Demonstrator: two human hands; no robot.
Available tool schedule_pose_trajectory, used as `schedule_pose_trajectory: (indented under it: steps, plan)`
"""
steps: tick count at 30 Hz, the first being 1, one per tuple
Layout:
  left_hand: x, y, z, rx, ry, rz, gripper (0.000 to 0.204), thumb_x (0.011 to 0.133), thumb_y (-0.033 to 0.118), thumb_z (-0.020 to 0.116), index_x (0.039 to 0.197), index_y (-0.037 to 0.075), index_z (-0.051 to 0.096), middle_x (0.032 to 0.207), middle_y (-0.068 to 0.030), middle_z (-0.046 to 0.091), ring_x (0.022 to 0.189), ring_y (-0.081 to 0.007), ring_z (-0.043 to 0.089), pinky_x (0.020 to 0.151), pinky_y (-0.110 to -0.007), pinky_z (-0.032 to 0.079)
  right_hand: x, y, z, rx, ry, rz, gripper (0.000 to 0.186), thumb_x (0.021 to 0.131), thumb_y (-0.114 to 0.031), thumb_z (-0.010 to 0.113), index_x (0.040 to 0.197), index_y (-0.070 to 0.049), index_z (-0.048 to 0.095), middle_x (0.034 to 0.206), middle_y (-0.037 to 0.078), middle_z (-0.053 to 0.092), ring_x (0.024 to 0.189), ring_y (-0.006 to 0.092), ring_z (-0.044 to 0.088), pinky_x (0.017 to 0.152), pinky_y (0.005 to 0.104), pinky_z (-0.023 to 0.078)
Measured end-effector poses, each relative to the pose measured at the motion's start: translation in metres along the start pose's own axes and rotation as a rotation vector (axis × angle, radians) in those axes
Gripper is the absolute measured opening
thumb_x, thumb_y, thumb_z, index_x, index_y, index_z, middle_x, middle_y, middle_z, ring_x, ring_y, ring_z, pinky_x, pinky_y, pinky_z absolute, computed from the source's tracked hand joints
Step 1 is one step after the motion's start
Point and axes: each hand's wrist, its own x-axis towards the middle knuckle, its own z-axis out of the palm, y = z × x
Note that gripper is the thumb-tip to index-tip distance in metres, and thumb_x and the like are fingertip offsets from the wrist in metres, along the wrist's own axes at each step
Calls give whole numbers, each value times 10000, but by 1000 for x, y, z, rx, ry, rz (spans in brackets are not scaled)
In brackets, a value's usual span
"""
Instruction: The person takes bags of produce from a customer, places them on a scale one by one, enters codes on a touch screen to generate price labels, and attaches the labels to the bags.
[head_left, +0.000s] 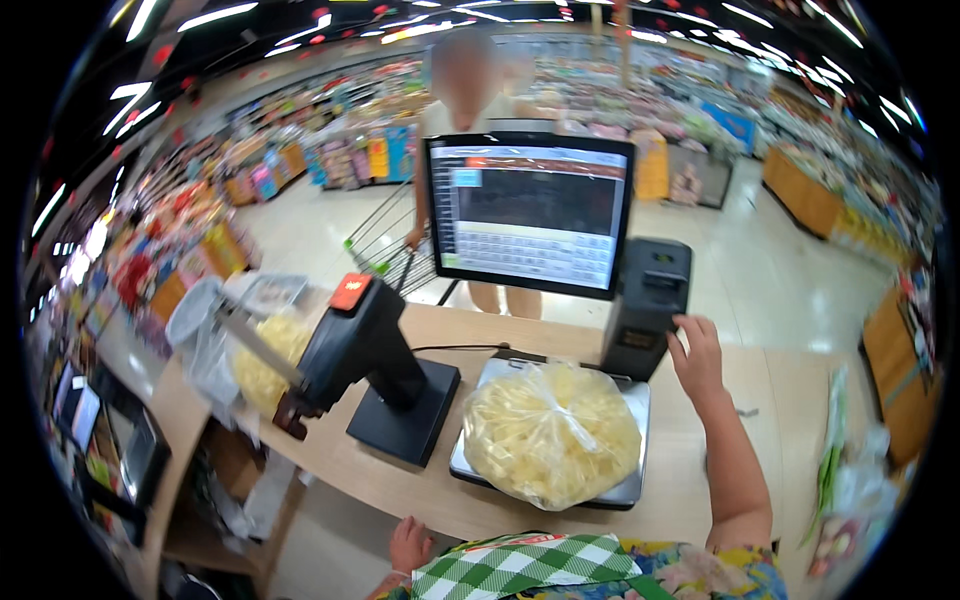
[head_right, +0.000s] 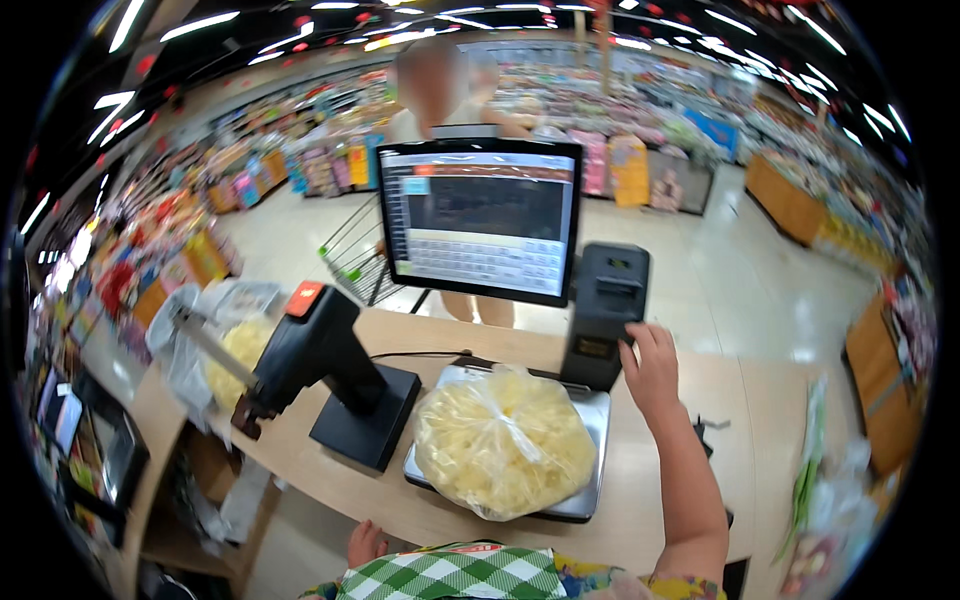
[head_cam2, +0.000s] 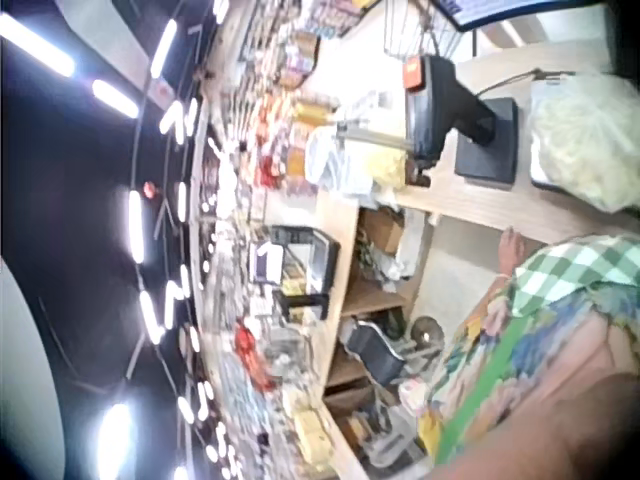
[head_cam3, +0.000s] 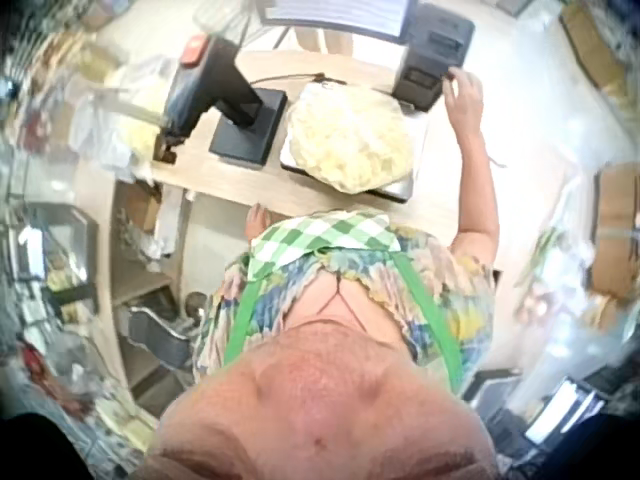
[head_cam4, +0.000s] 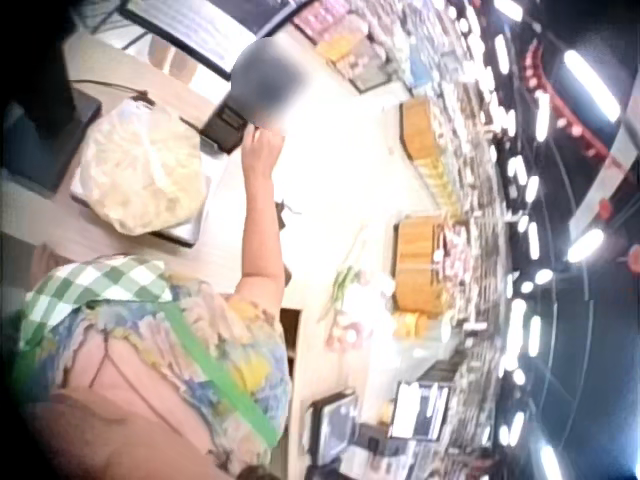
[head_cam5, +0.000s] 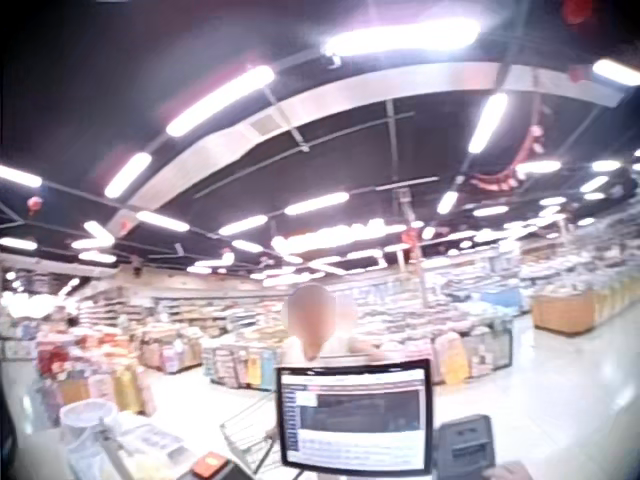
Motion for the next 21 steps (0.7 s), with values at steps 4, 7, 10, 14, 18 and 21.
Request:
schedule_pose_trajectory:
  steps: [4, 7, 10, 14, 18, 21]
  plan:
    - [-4, -4, 2, 13, -50, -84, 386, 718, 241, 640, 1051, 58, 572, 1197, -206, 478, 1102, -375, 450, 907, -476, 381, 16, 20, -3, -68, 77, -3, 231, 722, -50, 635, 944, -32, 572, 929, 114, 547, 889, 291, 515, 786, 374, 421]
    - [-14, -13, -6, 23, -16, -96, 354, 729, 221, 632, 1032, 44, 582, 1197, -220, 472, 1106, -379, 444, 916, -474, 378, 32, 21, 5, -147, 53, -81, 243, 701, -65, 651, 932, -50, 578, 915, 96, 533, 884, 264, 510, 774, 356, 417]
    - [-27, -14, -16, 17, -2, -174, 340, 742, 214, 628, 1027, 35, 583, 1196, -227, 470, 1102, -389, 442, 922, -467, 375, 43, 26, 21, -266, 17, -132, 194, 680, -67, 656, 861, -69, 588, 871, 67, 514, 858, 235, 502, 723, 340, 406]
    - [-43, -16, -20, 60, 22, -199, 324, 757, 199, 625, 1028, 28, 581, 1195, -235, 467, 1094, -400, 441, 926, -459, 369, 48, 37, 31, -340, 46, -135, 102, 682, -55, 638, 776, -74, 603, 842, 56, 516, 826, 229, 503, 691, 337, 395]
    - [-55, -19, -17, 36, 50, -221, 297, 768, 180, 616, 1020, 27, 580, 1202, -237, 463, 1088, -402, 446, 922, -458, 369, 25, 2, 12, -78, 142, -73, 55, 680, -39, 628, 725, -68, 615, 804, 67, 535, 790, 240, 518, 684, 344, 404]
    - [-63, -29, -12, 51, 8, -264, 294, 766, 183, 615, 1013, 28, 581, 1199, -238, 469, 1085, -405, 448, 917, -458, 373, -32, -36, 8, 184, 56, -154, 88, 655, 14, 623, 725, -40, 624, 785, 86, 578, 777, 274, 538, 684, 364, 431]
